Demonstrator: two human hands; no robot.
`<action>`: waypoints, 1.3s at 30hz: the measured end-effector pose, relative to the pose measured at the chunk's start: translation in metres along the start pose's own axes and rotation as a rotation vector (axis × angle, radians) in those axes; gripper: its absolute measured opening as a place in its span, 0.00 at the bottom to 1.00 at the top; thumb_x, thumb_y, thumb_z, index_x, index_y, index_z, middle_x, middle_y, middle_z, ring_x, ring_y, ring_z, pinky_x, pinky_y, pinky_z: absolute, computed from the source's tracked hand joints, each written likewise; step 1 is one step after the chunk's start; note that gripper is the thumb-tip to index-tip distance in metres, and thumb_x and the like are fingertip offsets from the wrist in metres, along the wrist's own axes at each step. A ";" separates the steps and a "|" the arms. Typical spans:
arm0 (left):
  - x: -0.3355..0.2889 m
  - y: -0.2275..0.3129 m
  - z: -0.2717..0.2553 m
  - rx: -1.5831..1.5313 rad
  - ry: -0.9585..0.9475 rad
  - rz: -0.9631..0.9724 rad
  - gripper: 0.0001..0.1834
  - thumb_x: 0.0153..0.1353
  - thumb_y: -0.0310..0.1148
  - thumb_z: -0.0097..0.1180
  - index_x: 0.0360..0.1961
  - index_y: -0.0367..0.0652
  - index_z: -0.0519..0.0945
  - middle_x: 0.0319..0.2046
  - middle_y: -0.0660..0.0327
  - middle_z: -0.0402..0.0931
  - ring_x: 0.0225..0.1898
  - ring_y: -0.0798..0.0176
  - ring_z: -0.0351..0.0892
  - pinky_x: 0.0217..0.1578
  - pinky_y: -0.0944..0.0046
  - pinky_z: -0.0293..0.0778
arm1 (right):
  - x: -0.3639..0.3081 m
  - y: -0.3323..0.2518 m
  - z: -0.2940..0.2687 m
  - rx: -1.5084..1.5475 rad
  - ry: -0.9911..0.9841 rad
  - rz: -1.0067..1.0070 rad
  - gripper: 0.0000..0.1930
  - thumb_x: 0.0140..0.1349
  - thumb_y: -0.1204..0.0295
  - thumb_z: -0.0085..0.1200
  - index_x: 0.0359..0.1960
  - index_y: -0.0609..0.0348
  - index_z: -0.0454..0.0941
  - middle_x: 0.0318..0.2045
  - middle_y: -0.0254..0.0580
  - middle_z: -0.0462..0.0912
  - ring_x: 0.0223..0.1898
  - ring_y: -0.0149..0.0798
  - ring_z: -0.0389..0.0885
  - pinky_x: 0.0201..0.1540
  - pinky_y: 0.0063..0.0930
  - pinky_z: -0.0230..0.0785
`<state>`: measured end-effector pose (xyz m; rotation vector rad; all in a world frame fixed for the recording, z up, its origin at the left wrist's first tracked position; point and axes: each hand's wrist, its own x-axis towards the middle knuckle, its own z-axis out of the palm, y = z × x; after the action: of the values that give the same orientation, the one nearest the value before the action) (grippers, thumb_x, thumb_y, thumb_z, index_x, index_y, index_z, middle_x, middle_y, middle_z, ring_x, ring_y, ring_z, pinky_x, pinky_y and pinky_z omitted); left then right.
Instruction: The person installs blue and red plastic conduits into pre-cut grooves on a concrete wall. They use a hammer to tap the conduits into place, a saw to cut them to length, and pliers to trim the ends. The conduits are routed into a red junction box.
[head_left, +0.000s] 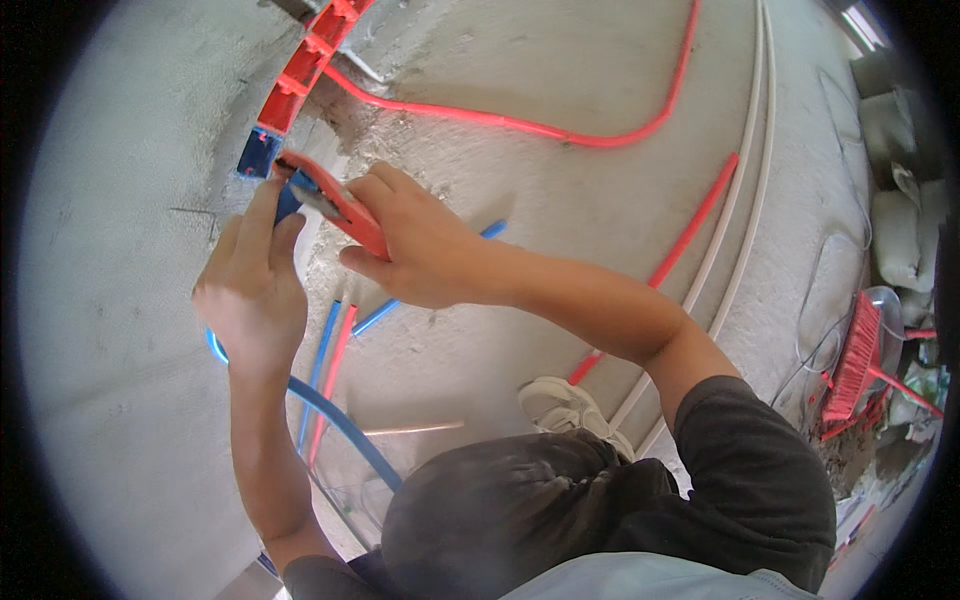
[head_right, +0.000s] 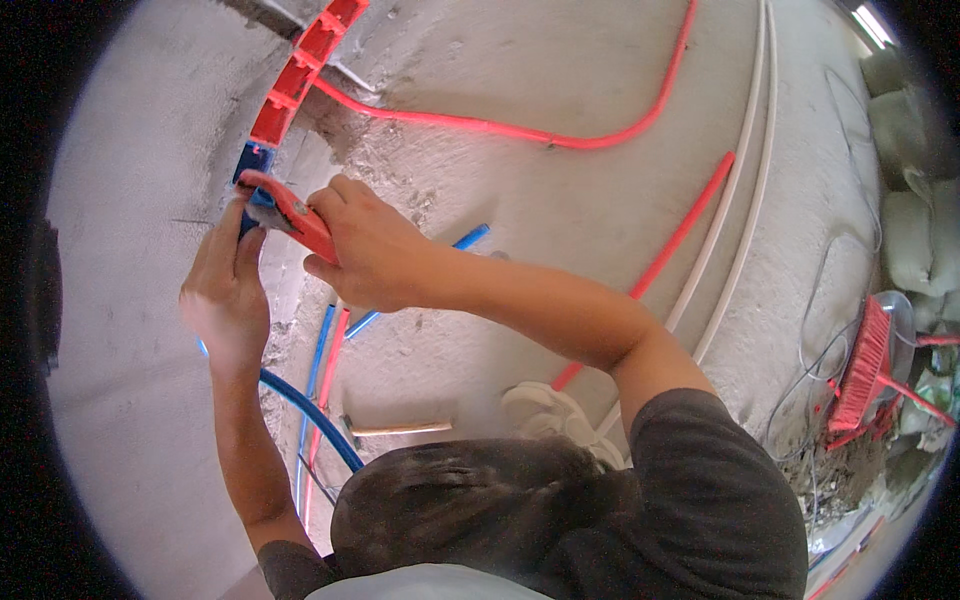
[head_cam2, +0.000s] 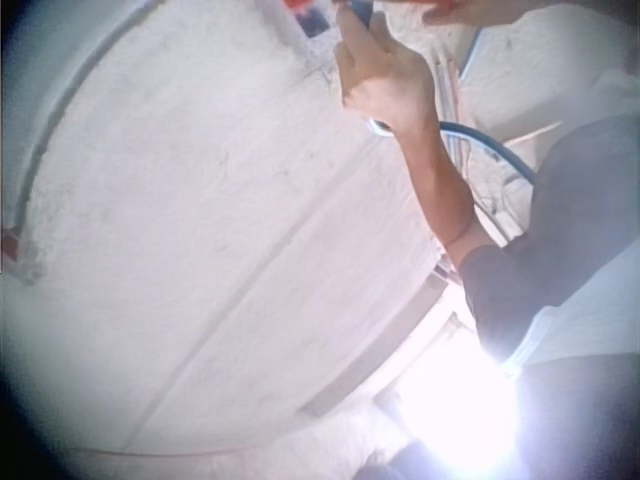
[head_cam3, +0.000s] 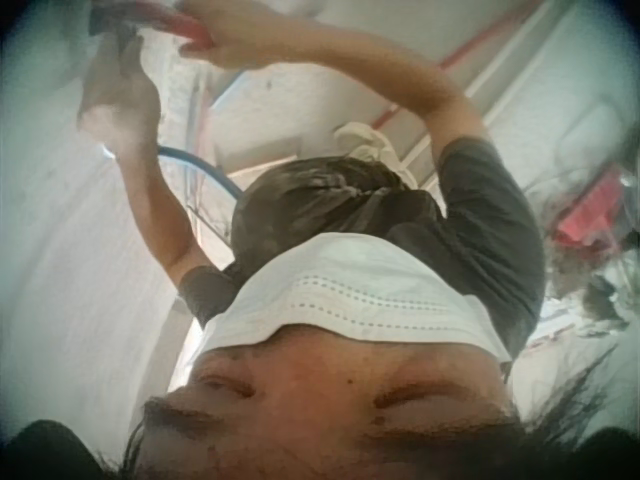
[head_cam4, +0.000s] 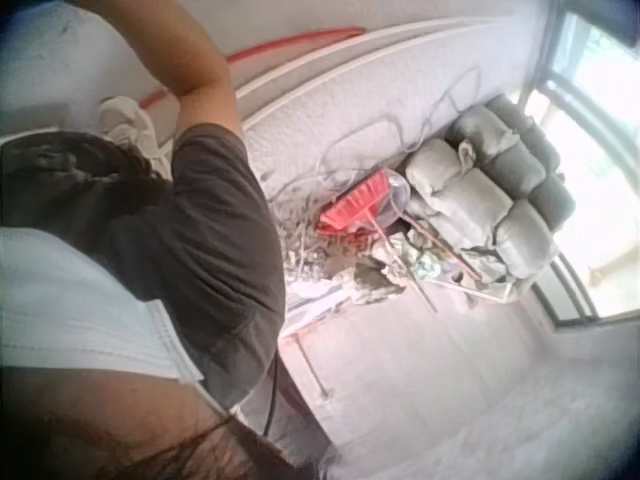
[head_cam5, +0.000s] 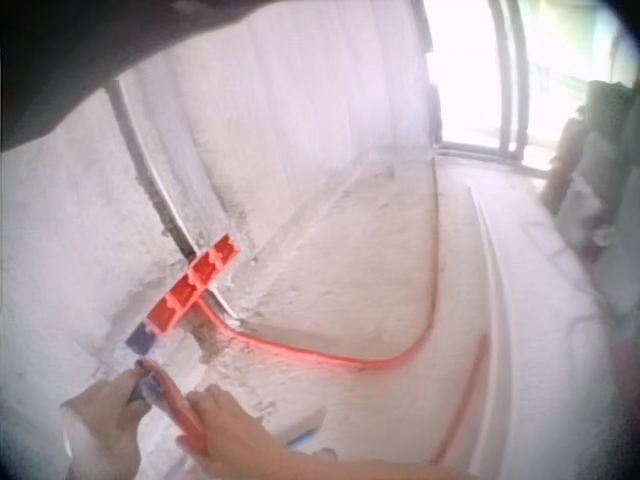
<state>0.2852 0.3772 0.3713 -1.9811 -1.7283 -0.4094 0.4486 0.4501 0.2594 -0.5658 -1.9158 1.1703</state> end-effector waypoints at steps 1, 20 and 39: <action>0.001 0.001 0.001 0.024 -0.016 0.001 0.20 0.64 0.28 0.70 0.57 0.46 0.87 0.33 0.58 0.85 0.28 0.56 0.86 0.29 0.59 0.78 | -0.003 -0.009 -0.003 -0.002 -0.031 0.050 0.27 0.64 0.65 0.67 0.61 0.66 0.72 0.51 0.57 0.73 0.53 0.58 0.77 0.56 0.47 0.73; -0.002 0.004 0.020 0.110 -0.007 -0.005 0.16 0.66 0.40 0.69 0.54 0.54 0.89 0.25 0.65 0.80 0.22 0.62 0.81 0.23 0.61 0.76 | -0.006 -0.040 -0.030 0.131 -0.226 0.414 0.30 0.65 0.62 0.68 0.60 0.73 0.73 0.46 0.62 0.79 0.47 0.56 0.83 0.53 0.45 0.75; -0.004 0.001 0.002 -0.115 -0.058 -0.069 0.15 0.65 0.28 0.70 0.53 0.42 0.89 0.35 0.55 0.89 0.31 0.60 0.89 0.33 0.62 0.81 | -0.014 0.000 0.006 0.149 -0.025 0.042 0.25 0.62 0.64 0.69 0.53 0.67 0.72 0.48 0.56 0.71 0.51 0.59 0.75 0.57 0.48 0.69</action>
<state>0.2857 0.3752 0.3672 -2.0357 -1.8516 -0.4891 0.4517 0.4374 0.2522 -0.5147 -1.8271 1.3396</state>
